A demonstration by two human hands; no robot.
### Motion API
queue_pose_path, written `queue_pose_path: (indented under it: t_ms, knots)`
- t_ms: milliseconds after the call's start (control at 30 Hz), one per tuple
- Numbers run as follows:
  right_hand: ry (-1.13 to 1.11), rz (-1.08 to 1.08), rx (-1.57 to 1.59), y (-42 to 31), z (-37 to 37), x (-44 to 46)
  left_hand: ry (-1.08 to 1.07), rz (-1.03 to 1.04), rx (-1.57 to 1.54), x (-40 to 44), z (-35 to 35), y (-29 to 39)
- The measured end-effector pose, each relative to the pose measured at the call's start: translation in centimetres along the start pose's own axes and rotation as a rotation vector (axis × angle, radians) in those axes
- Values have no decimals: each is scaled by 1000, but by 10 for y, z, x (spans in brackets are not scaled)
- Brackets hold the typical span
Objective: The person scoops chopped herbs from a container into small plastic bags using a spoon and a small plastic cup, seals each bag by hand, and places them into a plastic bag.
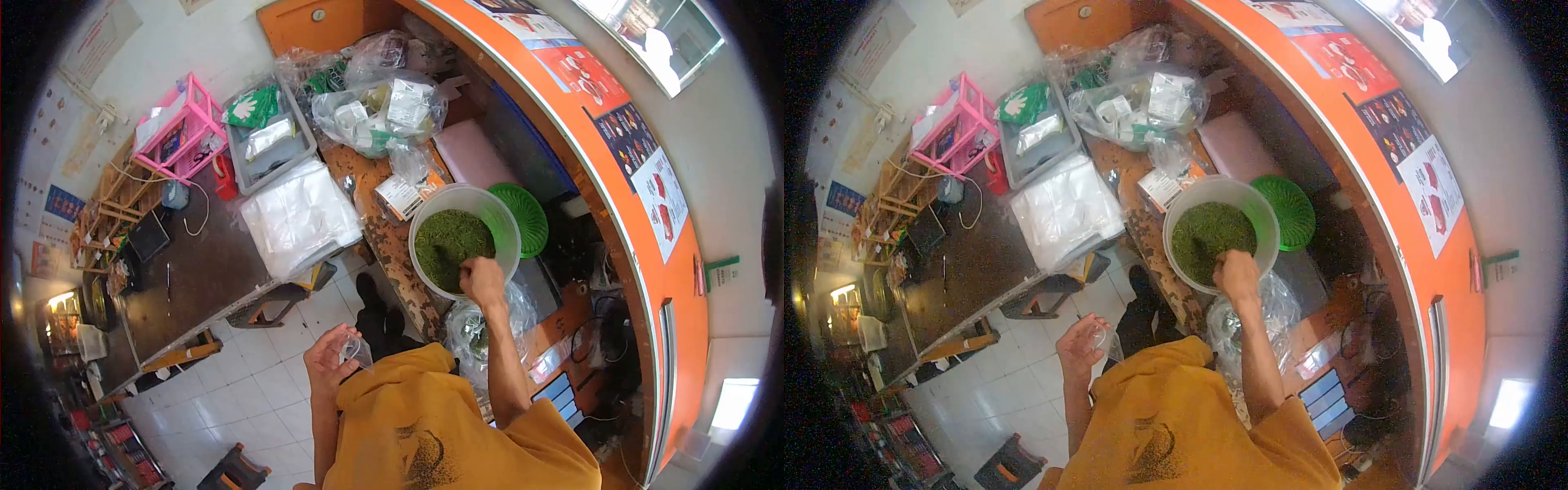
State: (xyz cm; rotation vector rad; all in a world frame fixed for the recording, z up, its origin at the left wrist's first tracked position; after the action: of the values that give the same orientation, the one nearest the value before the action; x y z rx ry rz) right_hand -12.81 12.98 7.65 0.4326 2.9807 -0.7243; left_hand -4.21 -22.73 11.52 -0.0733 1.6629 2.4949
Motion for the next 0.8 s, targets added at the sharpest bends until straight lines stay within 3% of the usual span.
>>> queue_pose_path:
  t_ms: [200,300,400,500,633,800]
  knots:
    - [-112,21,334,6,-17,-14,-79,3,50,23,15,-5]
    - [-247,199,567,38,-8,-15,-149,56,109,42,32,-3]
    - [-170,200,526,44,-21,-16,-219,111,175,59,52,3]
    - [-56,-44,228,23,-29,-9,-260,118,200,66,62,0]
    - [26,-4,-33,17,-1,12,-276,70,190,61,71,-4]
    - [-106,-60,134,-14,-13,-8,-239,68,204,52,53,-3]
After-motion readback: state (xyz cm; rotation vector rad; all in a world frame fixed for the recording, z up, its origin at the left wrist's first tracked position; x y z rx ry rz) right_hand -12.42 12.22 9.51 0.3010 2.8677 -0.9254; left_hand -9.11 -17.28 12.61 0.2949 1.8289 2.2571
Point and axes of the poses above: each hand's wrist, its own x-axis towards the middle knuckle, its own z-axis out of the palm, y = z × x, the point moved 6 cm from there along x, towards the middle knuckle, and after that the axes turned 1 degree about y, right-handed, at the moved point
